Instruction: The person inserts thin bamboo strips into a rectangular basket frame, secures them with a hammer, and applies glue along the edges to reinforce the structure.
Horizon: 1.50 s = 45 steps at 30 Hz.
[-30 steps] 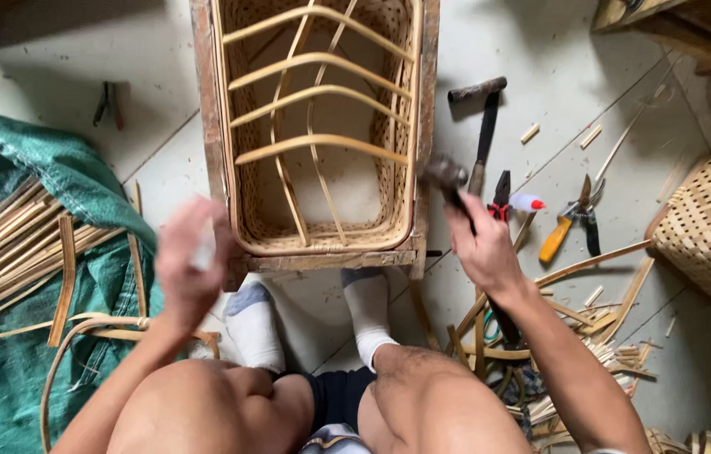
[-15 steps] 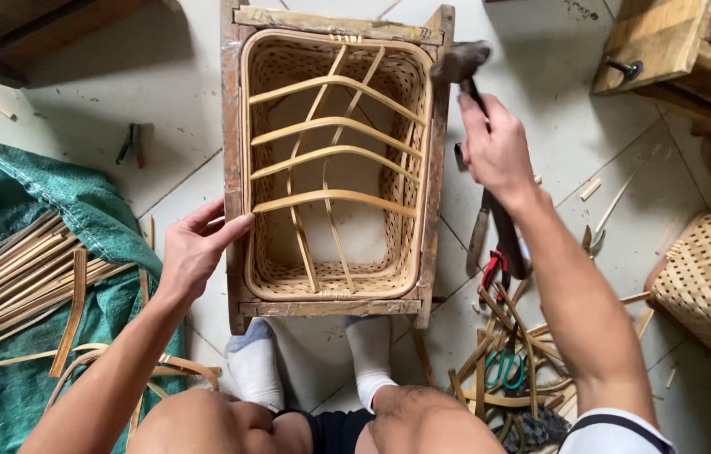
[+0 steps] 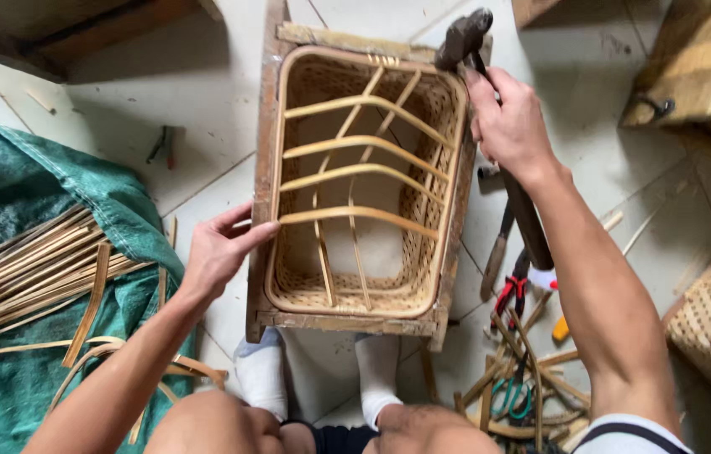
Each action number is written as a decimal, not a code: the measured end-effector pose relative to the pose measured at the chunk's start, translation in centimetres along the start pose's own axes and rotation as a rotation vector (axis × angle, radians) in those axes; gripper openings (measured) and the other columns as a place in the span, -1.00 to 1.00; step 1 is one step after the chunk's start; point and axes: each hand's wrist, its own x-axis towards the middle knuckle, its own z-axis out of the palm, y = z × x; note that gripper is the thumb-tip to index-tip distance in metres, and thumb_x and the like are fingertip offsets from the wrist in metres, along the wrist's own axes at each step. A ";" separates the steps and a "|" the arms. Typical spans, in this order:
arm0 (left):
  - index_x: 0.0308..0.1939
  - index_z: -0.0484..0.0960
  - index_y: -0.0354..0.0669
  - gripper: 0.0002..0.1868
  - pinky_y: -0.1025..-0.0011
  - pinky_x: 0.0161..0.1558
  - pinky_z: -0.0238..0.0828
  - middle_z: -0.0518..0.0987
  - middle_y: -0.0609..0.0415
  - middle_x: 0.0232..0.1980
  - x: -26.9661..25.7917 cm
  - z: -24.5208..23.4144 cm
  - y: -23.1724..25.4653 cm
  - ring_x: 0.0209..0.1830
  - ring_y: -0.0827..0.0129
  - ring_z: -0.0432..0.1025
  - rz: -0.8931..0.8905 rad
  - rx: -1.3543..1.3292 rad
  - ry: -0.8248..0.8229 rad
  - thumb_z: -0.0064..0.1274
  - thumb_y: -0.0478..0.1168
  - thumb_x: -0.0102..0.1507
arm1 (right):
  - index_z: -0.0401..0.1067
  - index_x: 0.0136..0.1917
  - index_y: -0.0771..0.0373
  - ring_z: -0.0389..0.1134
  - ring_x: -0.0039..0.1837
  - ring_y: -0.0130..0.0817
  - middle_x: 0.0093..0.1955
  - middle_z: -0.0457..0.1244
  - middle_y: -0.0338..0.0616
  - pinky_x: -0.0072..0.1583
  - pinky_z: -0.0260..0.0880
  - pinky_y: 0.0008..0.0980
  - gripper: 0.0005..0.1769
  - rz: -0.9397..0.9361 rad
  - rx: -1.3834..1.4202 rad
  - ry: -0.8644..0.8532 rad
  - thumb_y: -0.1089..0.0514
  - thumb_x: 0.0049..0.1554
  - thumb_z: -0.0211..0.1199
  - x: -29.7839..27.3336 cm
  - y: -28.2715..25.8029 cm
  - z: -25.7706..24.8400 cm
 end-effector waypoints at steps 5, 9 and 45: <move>0.23 0.60 -0.40 -0.41 0.50 -0.01 0.54 0.73 -0.10 -0.01 0.3 0.2 0.0 -0.09 0.45 0.58 -0.014 0.033 0.038 0.32 -0.20 0.15 | 0.43 0.13 0.32 0.15 -0.43 -0.55 -0.45 0.15 -0.29 -0.39 0.10 -0.41 -0.58 -0.046 0.022 -0.059 -0.10 0.46 0.03 0.3 -1.4 1.8; 0.23 0.60 -0.41 -0.40 0.50 -0.02 0.55 0.73 -0.11 -0.02 0.6 0.1 -0.1 -0.10 0.45 0.59 -0.009 -0.011 0.021 0.32 -0.20 0.15 | 0.43 0.22 0.27 0.17 -0.45 -0.55 -0.46 0.15 -0.32 -0.41 0.13 -0.41 -0.59 -0.101 0.015 -0.109 -0.10 0.42 0.01 1.2 -2.8 3.0; 0.25 0.58 -0.31 -0.31 -0.01 0.46 0.05 0.61 -0.10 0.18 -10.5 1.4 -5.8 0.34 -0.05 0.38 1.099 1.068 -0.085 0.37 -0.08 0.10 | 0.47 0.32 0.29 0.41 -0.15 -0.11 -0.08 0.36 0.09 -0.11 0.39 -0.16 -0.73 0.030 -0.371 0.443 0.10 0.45 0.16 -34.5 10.3 3.9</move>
